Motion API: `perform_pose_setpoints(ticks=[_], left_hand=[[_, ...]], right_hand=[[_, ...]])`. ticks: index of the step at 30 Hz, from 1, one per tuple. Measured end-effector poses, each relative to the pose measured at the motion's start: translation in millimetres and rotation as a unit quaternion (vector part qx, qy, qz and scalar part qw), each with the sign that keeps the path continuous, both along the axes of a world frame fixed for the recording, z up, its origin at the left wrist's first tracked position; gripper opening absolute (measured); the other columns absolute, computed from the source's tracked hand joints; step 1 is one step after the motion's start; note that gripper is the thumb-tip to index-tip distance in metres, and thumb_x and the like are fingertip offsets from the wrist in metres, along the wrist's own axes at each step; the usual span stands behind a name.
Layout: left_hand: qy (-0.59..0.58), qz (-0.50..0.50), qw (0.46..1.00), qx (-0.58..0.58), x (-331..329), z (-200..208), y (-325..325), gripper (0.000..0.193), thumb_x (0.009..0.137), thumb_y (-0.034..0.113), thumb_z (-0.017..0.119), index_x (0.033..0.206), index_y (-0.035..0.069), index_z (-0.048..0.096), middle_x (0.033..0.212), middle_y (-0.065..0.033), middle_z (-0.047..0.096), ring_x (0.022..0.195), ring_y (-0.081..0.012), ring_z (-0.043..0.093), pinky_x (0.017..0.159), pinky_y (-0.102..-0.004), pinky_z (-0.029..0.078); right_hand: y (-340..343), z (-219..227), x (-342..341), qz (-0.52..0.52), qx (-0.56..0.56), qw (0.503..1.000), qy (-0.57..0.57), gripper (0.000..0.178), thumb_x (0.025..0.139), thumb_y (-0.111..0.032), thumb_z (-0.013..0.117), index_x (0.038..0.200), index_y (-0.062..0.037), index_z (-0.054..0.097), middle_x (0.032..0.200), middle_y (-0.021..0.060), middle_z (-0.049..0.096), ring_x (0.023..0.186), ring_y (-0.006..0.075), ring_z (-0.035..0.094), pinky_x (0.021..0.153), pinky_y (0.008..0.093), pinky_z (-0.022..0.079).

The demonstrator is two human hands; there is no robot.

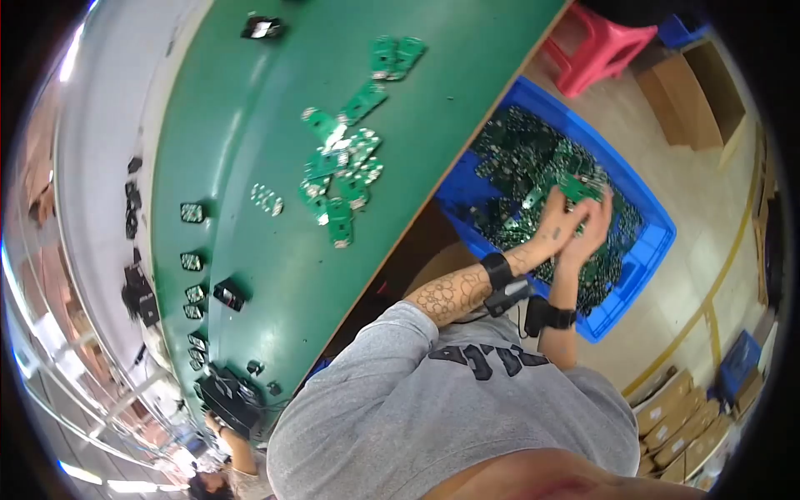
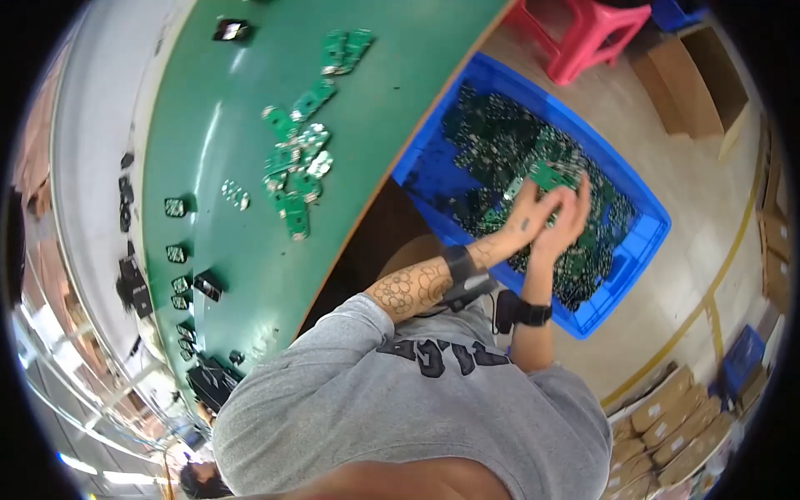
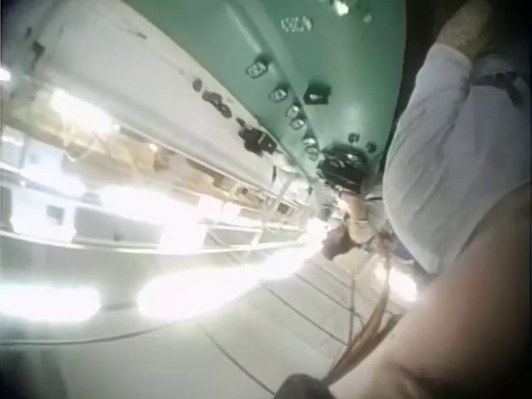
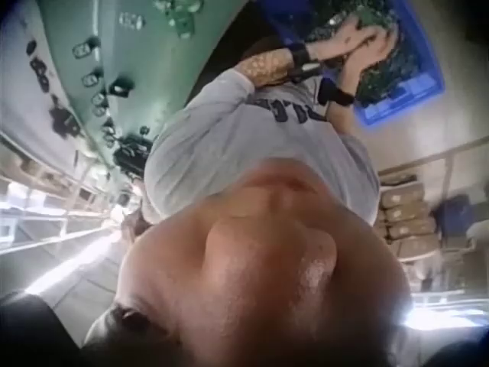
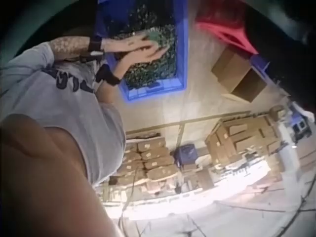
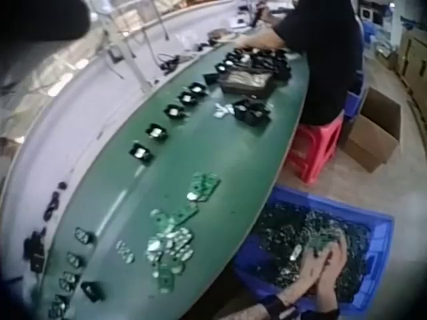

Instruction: The person picks up a circuit board and a black plastic housing, inserts the board into the housing by hand, and places the assembled unit onto the green conveyor belt. They then reach into a blue bin to retrieve more circuit boards and place them onto the belt.

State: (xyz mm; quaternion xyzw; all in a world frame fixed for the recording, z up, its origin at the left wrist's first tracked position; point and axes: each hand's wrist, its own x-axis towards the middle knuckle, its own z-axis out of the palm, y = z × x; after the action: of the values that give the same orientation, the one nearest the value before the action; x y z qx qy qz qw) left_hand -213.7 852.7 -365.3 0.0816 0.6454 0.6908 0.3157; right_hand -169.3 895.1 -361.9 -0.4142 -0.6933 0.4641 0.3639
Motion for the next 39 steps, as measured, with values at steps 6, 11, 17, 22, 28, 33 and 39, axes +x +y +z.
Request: perform_pose_setpoints(ticks=[6, 11, 17, 22, 28, 33, 39], left_hand=[[0.224, 0.009, 0.969, 0.106, -57, 160, -15, 0.06, 0.082, 0.015, 0.071, 0.134, 0.0, 0.046, 0.129, -0.0145, 0.049, 0.113, -0.025, 0.054, 0.097, -0.0354, 0.045], [0.32, 0.138, 0.93, 0.121, -116, 247, -71, 0.059, 0.079, 0.016, 0.072, 0.131, -0.001, 0.049, 0.125, -0.0164, 0.051, 0.115, -0.0268, 0.052, 0.098, -0.0374, 0.044], [0.458, 0.215, 0.843, -0.183, -185, 242, -122, 0.055, 0.085, 0.034, 0.066, 0.13, 0.005, 0.054, 0.127, -0.0217, 0.051, 0.113, -0.04, 0.051, 0.097, -0.0477, 0.042], [0.52, 0.22, 0.756, -0.331, -221, 195, -151, 0.051, 0.087, 0.031, 0.064, 0.125, -0.002, 0.057, 0.118, -0.0267, 0.059, 0.111, -0.0409, 0.055, 0.097, -0.0465, 0.043], [0.546, 0.269, 0.705, -0.363, -236, 185, -189, 0.068, 0.086, 0.027, 0.069, 0.136, -0.01, 0.042, 0.133, -0.0318, 0.049, 0.12, -0.0465, 0.05, 0.104, -0.0468, 0.04], [0.544, 0.344, 0.747, -0.165, -169, 258, -167, 0.056, 0.091, 0.019, 0.062, 0.134, -0.011, 0.04, 0.138, -0.0279, 0.045, 0.125, -0.0386, 0.049, 0.104, -0.0446, 0.041], [0.614, -0.137, 0.776, 0.044, -90, 220, -112, 0.033, 0.073, -0.006, 0.065, 0.104, 0.006, 0.069, 0.089, -0.0099, 0.07, 0.085, -0.0276, 0.07, 0.08, -0.0361, 0.056]], right_hand=[[-11, 147, -58, 0.027, -0.08, 0.961, 0.264, 0.051, 0.095, -0.02, 0.039, 0.138, 0.0057, 0.045, 0.132, 0.0183, 0.055, 0.11, 0.0246, 0.061, 0.095, 0.0335, 0.047], [-69, 218, -133, 0.093, -0.043, 0.939, 0.33, 0.047, 0.096, -0.021, 0.04, 0.135, 0.005, 0.046, 0.127, 0.0126, 0.057, 0.114, 0.0203, 0.055, 0.1, 0.0345, 0.043], [-106, 165, -231, 0.276, -0.008, 0.898, 0.342, 0.034, 0.098, -0.019, 0.05, 0.124, 0.0021, 0.055, 0.121, 0.0156, 0.06, 0.115, 0.0223, 0.055, 0.1, 0.0341, 0.042], [-105, 153, -254, 0.168, 0.195, 0.941, 0.218, 0.025, 0.092, -0.019, 0.057, 0.111, -0.0043, 0.066, 0.118, 0.0163, 0.062, 0.116, 0.037, 0.052, 0.104, 0.0465, 0.037], [-66, 152, -247, 0.139, 0.26, 0.947, 0.127, 0.023, 0.094, -0.025, 0.061, 0.108, -0.0074, 0.067, 0.116, 0.0134, 0.065, 0.12, 0.0373, 0.052, 0.104, 0.0457, 0.037], [28, 86, -119, 0.034, 0.089, 0.989, 0.11, 0.021, 0.096, -0.016, 0.052, 0.102, -0.0035, 0.069, 0.106, 0.0128, 0.068, 0.107, 0.0296, 0.06, 0.095, 0.0397, 0.045], [96, -126, -16, 0.012, 0.137, 0.863, -0.486, 0.061, 0.092, -0.05, 0.056, 0.143, -0.0189, 0.045, 0.148, 0.0154, 0.039, 0.135, 0.0409, 0.036, 0.104, 0.0593, 0.034]])
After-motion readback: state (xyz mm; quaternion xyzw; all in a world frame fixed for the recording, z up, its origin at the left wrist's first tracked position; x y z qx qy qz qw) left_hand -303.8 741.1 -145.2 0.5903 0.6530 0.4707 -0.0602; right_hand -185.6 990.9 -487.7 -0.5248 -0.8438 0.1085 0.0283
